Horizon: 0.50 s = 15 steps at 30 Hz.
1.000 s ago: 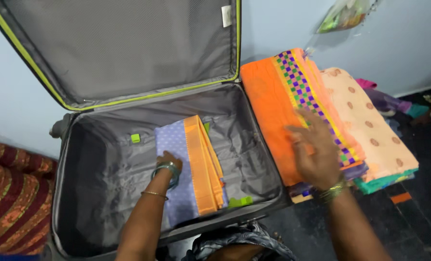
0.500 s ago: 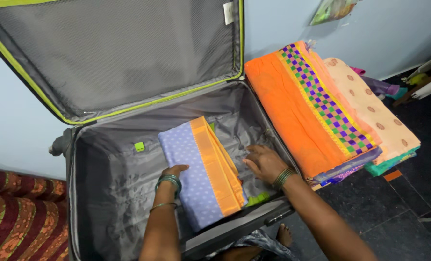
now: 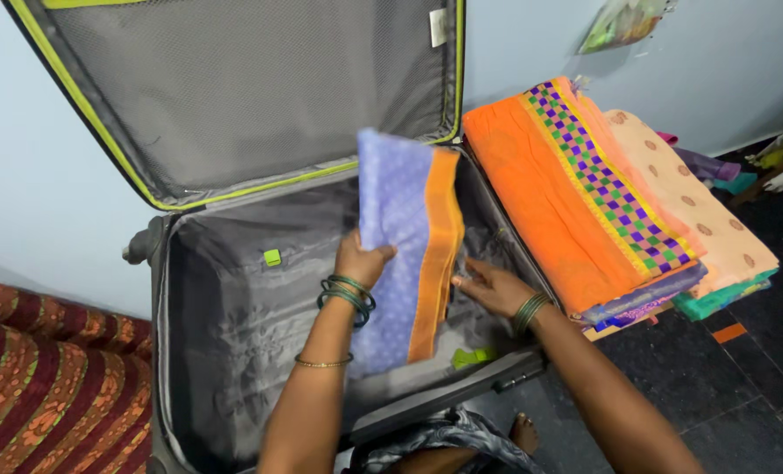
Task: The person removes folded clothes from a suitcase and places them on a table, handling one item at a time.
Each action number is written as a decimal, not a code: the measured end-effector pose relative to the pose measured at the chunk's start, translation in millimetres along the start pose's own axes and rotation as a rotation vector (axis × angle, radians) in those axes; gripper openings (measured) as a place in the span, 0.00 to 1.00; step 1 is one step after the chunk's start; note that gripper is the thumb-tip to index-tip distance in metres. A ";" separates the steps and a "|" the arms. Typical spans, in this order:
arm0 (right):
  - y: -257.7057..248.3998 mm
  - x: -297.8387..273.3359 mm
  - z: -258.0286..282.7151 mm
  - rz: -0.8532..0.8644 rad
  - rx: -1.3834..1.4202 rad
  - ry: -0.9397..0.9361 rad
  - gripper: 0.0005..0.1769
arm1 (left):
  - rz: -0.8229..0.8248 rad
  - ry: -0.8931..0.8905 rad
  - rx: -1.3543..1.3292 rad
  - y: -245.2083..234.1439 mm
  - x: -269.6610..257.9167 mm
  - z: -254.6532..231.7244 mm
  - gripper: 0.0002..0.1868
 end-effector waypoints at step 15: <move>-146.7 -52.6 159.6 -0.479 0.532 -0.204 0.29 | 0.363 0.092 -0.718 34.4 -116.1 -142.1 0.29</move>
Point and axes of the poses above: each hand's wrist, its own x-axis towards the middle knuckle, its own y-axis out of the palm, z = x × y, the point moved 3 cm from there along x, towards the middle knuckle, and after that the axes turned 14 degrees about -y, right-handed, at the moved point
